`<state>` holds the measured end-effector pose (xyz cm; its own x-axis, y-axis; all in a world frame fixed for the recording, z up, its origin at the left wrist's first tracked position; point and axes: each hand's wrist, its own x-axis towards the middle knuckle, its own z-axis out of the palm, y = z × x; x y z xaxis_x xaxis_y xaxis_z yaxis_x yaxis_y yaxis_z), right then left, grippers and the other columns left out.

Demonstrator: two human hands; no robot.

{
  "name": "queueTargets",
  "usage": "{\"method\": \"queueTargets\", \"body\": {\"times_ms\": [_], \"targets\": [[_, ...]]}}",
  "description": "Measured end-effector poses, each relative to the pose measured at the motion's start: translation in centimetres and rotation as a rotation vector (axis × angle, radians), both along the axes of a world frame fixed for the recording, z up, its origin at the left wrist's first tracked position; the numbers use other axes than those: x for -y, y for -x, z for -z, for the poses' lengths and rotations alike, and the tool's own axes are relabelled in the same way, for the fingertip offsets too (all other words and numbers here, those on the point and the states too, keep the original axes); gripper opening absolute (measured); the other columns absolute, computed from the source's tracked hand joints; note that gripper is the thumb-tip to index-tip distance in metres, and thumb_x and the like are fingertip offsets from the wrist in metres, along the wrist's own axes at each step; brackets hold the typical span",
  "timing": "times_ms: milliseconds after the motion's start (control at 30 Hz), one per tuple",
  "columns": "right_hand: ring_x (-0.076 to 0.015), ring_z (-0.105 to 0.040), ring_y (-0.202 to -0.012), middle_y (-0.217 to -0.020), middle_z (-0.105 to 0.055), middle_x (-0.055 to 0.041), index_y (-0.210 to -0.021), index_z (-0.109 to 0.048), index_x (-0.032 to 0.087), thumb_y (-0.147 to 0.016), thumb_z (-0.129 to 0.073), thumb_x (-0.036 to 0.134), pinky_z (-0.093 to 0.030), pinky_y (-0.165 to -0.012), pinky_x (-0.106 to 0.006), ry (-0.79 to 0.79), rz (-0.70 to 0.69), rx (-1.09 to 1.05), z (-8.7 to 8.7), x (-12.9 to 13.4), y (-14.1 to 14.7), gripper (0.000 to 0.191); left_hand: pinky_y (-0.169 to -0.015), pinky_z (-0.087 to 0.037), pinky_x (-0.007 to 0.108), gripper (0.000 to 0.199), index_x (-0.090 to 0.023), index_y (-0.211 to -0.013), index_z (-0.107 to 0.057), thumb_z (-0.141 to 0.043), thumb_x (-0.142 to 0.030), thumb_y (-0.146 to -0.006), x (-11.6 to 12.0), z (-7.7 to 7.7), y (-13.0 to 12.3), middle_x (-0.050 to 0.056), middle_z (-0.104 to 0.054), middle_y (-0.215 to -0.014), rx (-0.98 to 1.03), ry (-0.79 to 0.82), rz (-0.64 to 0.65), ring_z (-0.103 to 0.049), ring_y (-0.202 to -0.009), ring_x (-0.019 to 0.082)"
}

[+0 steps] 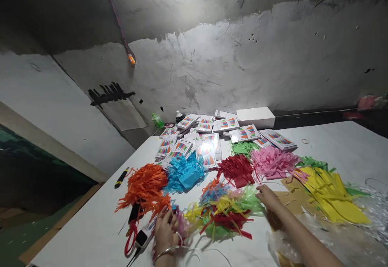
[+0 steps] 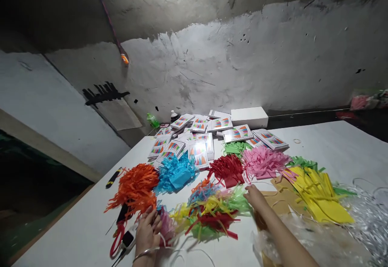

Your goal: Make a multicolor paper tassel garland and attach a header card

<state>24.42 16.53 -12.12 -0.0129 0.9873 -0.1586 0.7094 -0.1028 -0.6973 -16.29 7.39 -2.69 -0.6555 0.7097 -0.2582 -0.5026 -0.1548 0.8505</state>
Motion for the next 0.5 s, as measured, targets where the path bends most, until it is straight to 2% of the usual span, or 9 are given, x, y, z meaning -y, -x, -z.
{"method": "queueTargets", "body": {"times_ms": [100,200,300,367,433,500], "targets": [[-0.0219,-0.064,-0.103,-0.112,-0.067,-0.0024,-0.104,-0.065,0.021,-0.088,-0.065,0.039,-0.054,-0.089,-0.042,0.002,-0.046,-0.082,0.6,-0.4,4.2,0.024,-0.030,-0.017,0.011,0.041,-0.020,-0.084,-0.058,-0.081,-0.021,-0.050,0.0,-0.2,-0.2,-0.015,-0.043,-0.044,-0.012,-0.002,0.009,-0.031,-0.030,0.001],[-0.0212,-0.064,-0.101,-0.110,-0.068,-0.0025,-0.101,-0.066,0.020,-0.089,-0.063,0.040,-0.054,-0.089,-0.043,-0.023,-0.048,-0.215,-0.7,-1.1,4.7,0.024,-0.030,-0.016,0.010,0.042,-0.021,-0.085,-0.057,-0.081,-0.022,-0.051,0.6,-0.5,0.8,-0.015,-0.043,-0.046,-0.034,0.007,-0.016,-0.031,-0.030,0.001],[-0.0181,-0.064,-0.089,-0.095,-0.068,-0.0006,-0.092,-0.065,0.017,-0.090,-0.059,0.045,-0.055,-0.082,-0.040,-0.039,-0.034,-0.396,-3.6,-1.4,1.7,0.029,-0.031,-0.016,0.010,0.044,-0.022,-0.087,-0.055,-0.082,-0.023,-0.051,1.5,-0.7,1.9,-0.016,-0.041,-0.046,-0.067,0.031,-0.048,-0.030,-0.031,0.001],[-0.0137,-0.060,-0.071,-0.076,-0.062,0.0035,-0.086,-0.062,0.018,-0.090,-0.057,0.051,-0.053,-0.069,-0.034,-0.036,-0.017,-0.525,-5.8,-0.9,-1.2,0.034,-0.032,-0.016,0.011,0.045,-0.022,-0.087,-0.054,-0.082,-0.025,-0.052,1.9,-0.8,2.2,-0.016,-0.040,-0.046,-0.099,0.047,-0.054,-0.029,-0.031,0.001],[-0.0098,-0.044,-0.049,-0.058,-0.044,0.0092,-0.086,-0.060,0.020,-0.086,-0.055,0.059,-0.042,-0.052,-0.028,-0.030,0.027,-0.636,-8.0,0.1,-4.3,0.039,-0.032,-0.017,0.012,0.046,-0.023,-0.086,-0.052,-0.082,-0.029,-0.052,1.9,-0.8,2.0,-0.017,-0.038,-0.047,-0.147,0.063,-0.044,-0.028,-0.031,0.002],[-0.0083,-0.028,-0.041,-0.053,-0.027,0.0121,-0.082,-0.058,0.024,-0.080,-0.058,0.064,-0.029,-0.044,-0.027,-0.036,0.091,-0.716,-9.7,1.5,-7.0,0.040,-0.033,-0.018,0.013,0.047,-0.024,-0.089,-0.052,-0.081,-0.035,-0.054,1.7,-0.9,1.6,-0.016,-0.039,-0.049,-0.214,0.080,-0.020,-0.029,-0.032,0.002]]}}
